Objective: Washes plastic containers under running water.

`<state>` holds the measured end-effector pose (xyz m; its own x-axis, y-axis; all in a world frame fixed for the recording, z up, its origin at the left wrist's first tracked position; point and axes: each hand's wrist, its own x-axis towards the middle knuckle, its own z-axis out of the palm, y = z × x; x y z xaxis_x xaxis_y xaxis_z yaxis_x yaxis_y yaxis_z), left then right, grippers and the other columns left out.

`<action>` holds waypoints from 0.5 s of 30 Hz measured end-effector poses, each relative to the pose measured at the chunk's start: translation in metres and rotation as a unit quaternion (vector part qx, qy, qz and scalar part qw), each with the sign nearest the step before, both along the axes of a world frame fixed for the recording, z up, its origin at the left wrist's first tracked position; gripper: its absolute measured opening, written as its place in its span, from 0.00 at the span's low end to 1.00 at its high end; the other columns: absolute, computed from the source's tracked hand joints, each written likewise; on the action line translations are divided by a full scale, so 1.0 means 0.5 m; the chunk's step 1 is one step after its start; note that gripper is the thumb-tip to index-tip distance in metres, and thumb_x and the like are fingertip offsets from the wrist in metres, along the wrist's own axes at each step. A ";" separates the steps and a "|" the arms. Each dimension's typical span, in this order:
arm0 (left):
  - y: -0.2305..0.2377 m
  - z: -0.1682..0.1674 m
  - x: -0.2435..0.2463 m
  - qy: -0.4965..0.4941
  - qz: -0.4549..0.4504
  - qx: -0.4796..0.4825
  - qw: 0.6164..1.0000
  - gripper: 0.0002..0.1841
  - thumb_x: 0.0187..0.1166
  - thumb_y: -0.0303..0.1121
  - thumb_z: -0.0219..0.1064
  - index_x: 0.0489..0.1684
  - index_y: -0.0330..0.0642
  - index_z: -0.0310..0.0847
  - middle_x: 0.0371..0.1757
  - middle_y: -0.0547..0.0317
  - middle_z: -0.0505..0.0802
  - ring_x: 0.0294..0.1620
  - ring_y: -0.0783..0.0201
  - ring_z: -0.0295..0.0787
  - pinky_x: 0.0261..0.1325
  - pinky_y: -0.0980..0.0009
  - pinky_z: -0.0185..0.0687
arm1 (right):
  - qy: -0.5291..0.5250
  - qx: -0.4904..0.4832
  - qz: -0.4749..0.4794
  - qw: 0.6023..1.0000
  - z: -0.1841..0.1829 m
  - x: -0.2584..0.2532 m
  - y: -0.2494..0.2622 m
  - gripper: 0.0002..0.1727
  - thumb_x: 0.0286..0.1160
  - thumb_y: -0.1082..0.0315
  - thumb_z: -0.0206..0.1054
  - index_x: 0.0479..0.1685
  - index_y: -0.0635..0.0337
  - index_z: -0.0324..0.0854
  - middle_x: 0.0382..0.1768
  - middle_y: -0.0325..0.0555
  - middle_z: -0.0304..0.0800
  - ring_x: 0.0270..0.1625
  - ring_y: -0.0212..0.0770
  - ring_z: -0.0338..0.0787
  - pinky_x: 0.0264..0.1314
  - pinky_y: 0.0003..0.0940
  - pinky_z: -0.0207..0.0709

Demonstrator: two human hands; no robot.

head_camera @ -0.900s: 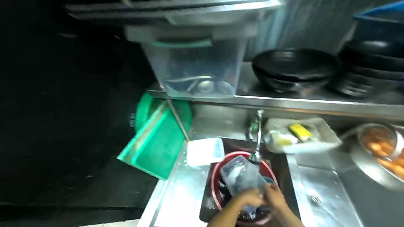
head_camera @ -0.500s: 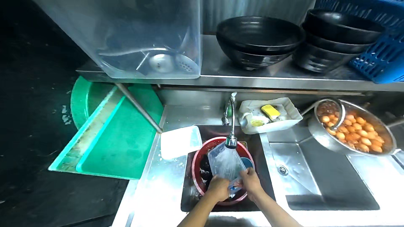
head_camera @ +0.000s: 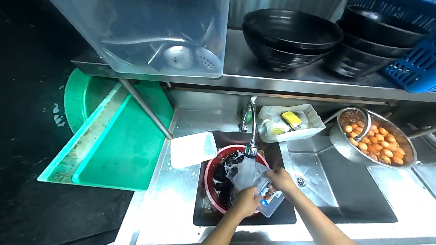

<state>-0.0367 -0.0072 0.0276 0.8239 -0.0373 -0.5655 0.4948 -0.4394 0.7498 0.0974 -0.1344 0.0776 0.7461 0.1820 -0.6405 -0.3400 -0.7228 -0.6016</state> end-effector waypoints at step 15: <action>0.000 0.041 -0.009 -0.035 0.011 -0.051 0.998 0.21 0.88 0.47 0.58 0.67 0.43 0.80 0.49 0.54 0.96 0.50 0.59 0.95 0.64 0.52 0.88 | -0.048 0.014 0.053 0.997 0.061 -0.002 -0.026 0.24 0.76 0.47 0.71 0.44 0.62 0.80 0.25 0.49 0.86 0.19 0.43 0.86 0.27 0.42 0.86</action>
